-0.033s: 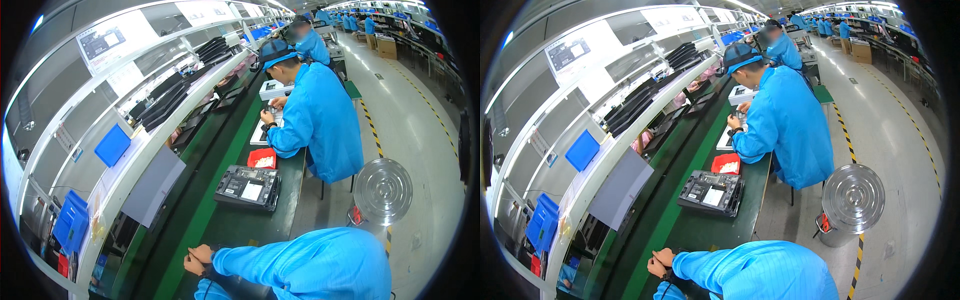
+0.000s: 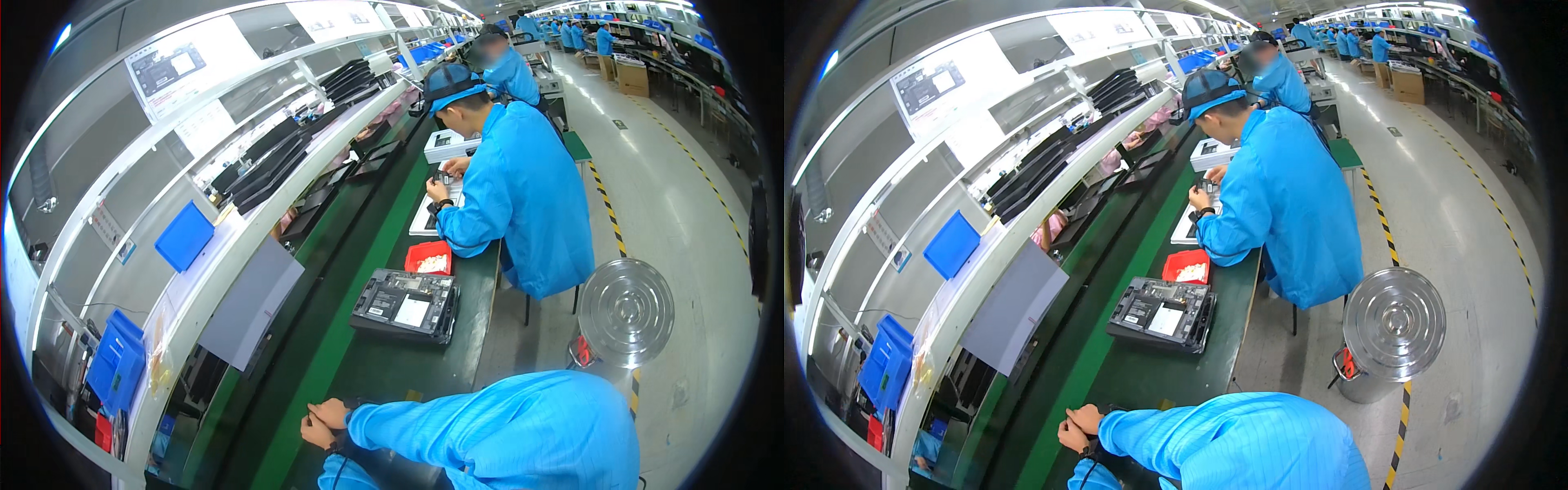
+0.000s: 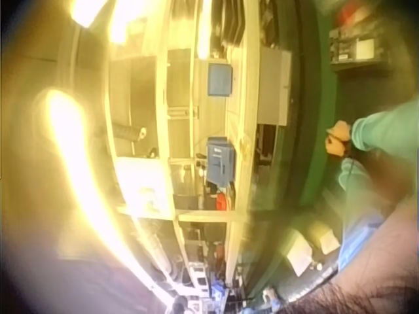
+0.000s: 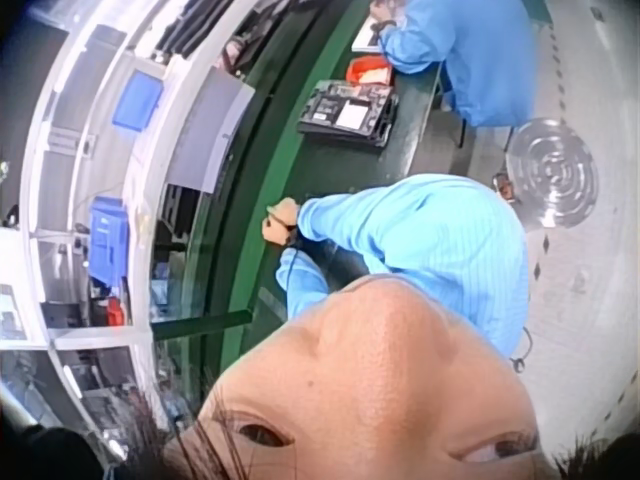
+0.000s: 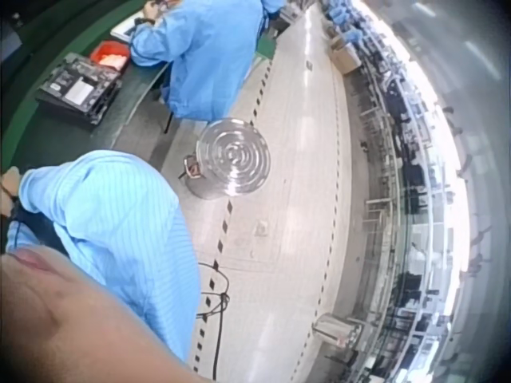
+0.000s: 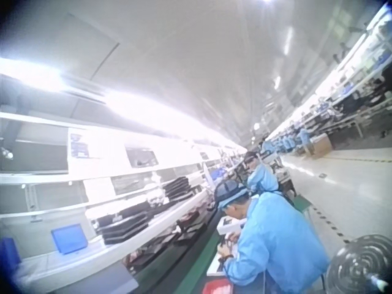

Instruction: Manipulating and assembling small electronic components on a production line.

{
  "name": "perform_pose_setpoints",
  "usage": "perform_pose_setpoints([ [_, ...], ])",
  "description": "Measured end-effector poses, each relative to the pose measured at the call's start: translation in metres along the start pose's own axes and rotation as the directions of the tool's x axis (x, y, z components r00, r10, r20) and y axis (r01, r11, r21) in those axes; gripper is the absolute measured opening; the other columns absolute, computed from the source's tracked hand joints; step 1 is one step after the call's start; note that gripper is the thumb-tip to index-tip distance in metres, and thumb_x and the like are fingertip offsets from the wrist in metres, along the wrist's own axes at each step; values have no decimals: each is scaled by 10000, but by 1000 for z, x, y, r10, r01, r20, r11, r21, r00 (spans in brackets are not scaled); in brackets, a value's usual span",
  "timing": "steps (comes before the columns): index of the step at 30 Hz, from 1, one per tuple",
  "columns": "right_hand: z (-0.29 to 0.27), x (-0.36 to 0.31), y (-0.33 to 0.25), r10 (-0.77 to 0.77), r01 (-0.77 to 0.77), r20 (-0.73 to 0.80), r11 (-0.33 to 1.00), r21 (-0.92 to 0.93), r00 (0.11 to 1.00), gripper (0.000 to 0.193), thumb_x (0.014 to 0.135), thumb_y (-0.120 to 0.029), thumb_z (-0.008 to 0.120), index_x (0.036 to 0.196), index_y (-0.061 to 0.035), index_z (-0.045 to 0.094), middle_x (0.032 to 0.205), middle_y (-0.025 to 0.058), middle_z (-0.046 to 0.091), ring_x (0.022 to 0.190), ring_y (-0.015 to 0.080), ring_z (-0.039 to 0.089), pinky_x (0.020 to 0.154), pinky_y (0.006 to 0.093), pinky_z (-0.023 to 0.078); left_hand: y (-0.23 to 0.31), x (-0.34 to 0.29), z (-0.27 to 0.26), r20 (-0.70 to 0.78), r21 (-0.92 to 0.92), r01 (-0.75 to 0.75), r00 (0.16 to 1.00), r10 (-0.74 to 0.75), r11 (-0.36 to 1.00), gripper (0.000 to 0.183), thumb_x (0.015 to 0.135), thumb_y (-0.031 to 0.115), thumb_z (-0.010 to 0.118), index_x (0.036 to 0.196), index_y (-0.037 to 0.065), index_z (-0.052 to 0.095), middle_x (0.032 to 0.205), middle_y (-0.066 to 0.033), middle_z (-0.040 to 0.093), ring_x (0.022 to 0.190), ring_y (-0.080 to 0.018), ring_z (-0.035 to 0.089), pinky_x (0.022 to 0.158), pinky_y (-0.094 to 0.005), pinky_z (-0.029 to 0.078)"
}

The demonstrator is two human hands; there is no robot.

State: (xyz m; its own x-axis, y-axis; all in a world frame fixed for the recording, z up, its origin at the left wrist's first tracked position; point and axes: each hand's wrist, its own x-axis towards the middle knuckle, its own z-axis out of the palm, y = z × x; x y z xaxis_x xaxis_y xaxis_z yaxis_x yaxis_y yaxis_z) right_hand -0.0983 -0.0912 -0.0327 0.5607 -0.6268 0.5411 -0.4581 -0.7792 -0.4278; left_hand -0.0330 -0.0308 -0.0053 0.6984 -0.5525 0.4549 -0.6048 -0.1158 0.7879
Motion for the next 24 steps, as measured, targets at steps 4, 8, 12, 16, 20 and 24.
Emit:
perform_pose_setpoints([
  [4,0,0,2,-7,7,-16,1000,2,1000,529,891,-283,565,1319,27,535,865,141,716,716,318,709,603,439,552,23,-9,-7,-15,-40,-21,1000,20,999,284,853,164,619,937,-92,712,833,-242,716,720,-360,673,676,-448,510],
  [8,-2,-2,3,-10,11,-33,1000,21,999,537,900,-297,562,1328,25,526,875,145,720,720,319,711,603,436,552,33,-12,-10,14,-133,18,1000,-16,991,273,841,139,607,932,-97,709,822,-239,715,707,-343,664,669,-438,507],
  [12,-14,-3,-8,11,-11,44,1000,9,999,541,917,-319,552,1340,16,519,884,151,721,718,323,710,602,439,551,6,-5,-8,27,-176,60,998,-56,983,265,838,110,600,960,-101,702,855,-234,720,721,-306,653,679,-422,503],
  [16,-17,-9,0,-18,19,-32,999,30,999,546,914,-308,554,1361,1,504,861,148,716,683,332,700,590,449,548,-8,-2,-1,71,-143,76,995,-67,987,261,860,99,600,994,-104,695,915,-214,727,782,-271,652,731,-390,505],
  [20,-17,-12,15,60,-61,-38,998,-32,997,505,895,-258,569,1340,-25,513,848,165,705,673,342,695,584,463,548,-9,-7,20,188,-354,131,980,-66,926,263,925,126,610,1061,-79,701,947,-172,736,824,-215,659,772,-339,522],
  [24,-54,7,-21,-128,148,153,981,-125,980,169,843,-227,610,912,-94,690,733,147,700,662,320,699,551,465,545,-8,1,-22,27,-214,122,993,-119,969,300,914,168,640,1124,-34,712,1026,-143,747,890,-185,674,813,-324,535],
])
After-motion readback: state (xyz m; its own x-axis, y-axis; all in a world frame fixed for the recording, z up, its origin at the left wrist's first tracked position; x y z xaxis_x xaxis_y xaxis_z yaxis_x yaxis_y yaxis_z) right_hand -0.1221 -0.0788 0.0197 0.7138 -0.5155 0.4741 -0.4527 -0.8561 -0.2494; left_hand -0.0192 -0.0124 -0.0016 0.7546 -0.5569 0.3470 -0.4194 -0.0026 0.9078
